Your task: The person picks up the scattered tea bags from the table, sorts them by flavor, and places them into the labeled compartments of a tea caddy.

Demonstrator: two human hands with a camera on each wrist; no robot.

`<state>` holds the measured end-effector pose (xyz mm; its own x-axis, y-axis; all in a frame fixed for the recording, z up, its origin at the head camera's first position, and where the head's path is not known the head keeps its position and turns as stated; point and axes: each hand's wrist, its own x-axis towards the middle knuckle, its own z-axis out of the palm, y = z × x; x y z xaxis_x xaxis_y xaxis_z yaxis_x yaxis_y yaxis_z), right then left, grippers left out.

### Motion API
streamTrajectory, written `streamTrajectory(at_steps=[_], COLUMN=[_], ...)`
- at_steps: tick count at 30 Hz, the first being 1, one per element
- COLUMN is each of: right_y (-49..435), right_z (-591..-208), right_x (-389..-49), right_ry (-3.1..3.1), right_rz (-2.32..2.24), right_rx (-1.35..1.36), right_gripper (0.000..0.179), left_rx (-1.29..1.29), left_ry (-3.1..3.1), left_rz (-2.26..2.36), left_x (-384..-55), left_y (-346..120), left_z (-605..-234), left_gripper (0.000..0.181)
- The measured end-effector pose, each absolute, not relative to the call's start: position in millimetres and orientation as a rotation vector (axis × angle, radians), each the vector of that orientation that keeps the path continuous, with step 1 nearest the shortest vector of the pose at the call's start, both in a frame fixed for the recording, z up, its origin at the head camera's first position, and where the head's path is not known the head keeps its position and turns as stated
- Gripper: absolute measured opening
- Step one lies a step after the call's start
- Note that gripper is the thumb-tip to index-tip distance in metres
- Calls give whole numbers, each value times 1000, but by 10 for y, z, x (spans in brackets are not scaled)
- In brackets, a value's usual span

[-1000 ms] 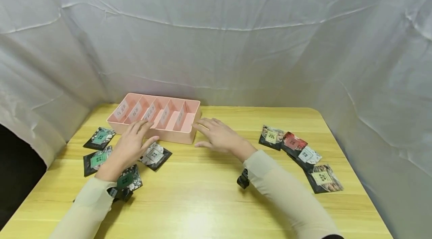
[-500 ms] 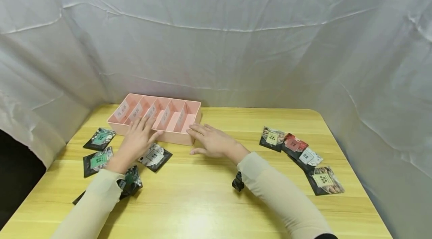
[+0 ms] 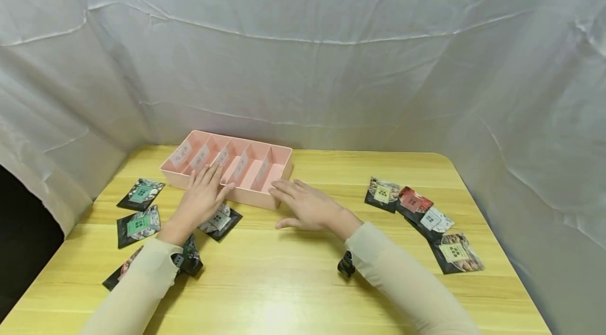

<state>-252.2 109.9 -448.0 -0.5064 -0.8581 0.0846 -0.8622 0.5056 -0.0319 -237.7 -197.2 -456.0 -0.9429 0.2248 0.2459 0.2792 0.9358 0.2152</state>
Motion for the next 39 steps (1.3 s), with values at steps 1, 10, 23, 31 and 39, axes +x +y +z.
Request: streamTrajectory(at_steps=[1, 10, 23, 31, 39], right_y=[1116, 1260, 1385, 1442, 1490], right_z=[-4487, -4453, -4406, -4397, -4402], right_x=[-2509, -2337, -2092, -1957, -1851], right_ry=[-2667, -2631, -2530, -2488, -2433], right_rz=[97, 31, 22, 24, 31], right_rx=[1530, 1541, 1533, 1522, 1516], right_gripper=[86, 89, 85, 82, 82], left_rx=[-382, -334, -397, -417, -512], left_ry=[-2873, -2884, -2869, -2902, -2917], left_rz=[-374, -499, -564, -654, -480], left_x=[-2372, -2351, -2329, -2352, -2321], left_y=[-1955, -1809, -1653, -1563, -1521], left_z=[-4558, -4504, -4471, -4441, -4519], left_gripper=[73, 60, 56, 60, 64])
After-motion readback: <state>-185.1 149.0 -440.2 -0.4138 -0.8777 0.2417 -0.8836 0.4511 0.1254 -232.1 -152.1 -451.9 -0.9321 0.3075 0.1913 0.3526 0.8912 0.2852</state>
